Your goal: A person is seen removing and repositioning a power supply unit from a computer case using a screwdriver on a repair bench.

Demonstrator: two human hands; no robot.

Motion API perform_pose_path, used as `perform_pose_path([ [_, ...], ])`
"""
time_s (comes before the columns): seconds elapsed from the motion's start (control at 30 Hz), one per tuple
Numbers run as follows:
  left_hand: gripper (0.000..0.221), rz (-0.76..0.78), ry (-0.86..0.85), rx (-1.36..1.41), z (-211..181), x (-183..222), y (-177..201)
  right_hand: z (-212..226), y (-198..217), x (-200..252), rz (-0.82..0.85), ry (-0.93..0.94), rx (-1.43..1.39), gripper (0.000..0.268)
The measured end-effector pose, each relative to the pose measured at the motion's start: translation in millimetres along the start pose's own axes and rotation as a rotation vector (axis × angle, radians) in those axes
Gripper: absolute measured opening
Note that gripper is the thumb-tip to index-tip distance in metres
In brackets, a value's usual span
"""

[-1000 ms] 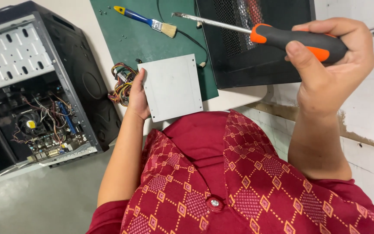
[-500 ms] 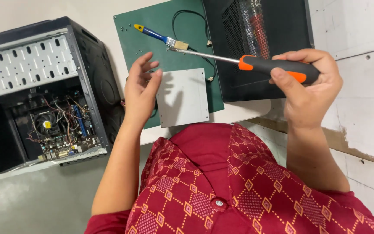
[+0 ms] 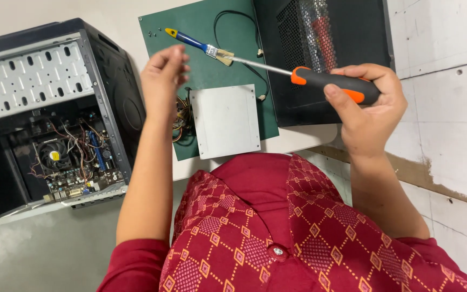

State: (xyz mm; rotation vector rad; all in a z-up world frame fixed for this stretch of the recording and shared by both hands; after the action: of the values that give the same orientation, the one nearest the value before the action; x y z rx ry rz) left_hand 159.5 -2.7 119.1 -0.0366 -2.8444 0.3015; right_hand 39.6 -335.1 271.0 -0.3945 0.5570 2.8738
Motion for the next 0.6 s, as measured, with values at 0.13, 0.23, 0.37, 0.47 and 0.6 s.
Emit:
perform_pose_path([
  [0.13,0.035,-0.169,0.224,-0.29,26,-42,39,-18,-20,0,0.068,0.135,0.23,0.023],
  [0.23,0.03,-0.136,0.174,-0.577,62,-88,58,-34,-40,8,0.116,0.26,0.338,0.026],
  [0.37,0.03,-0.134,0.305,-0.956,101,-121,83,-58,-55,18,0.136,0.235,0.35,0.026],
  [0.47,0.028,-0.182,0.415,-1.219,125,-136,105,-80,-60,24,0.134,0.172,0.377,0.027],
  [0.6,0.029,-0.136,0.366,-1.229,137,-142,112,-101,-65,35,0.119,0.157,0.388,0.027],
])
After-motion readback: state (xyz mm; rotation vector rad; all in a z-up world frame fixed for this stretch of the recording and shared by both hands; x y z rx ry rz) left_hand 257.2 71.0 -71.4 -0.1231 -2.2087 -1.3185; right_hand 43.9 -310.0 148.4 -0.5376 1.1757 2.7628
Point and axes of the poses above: each hand's wrist, its own x-axis away from the middle knuckle, its own y-axis out of the back of the hand, z = x × y, the point moved 6 cm from there along -x, towards the middle knuckle, and after that the axes turned 8 degrees about z, right-handed, at the moved point
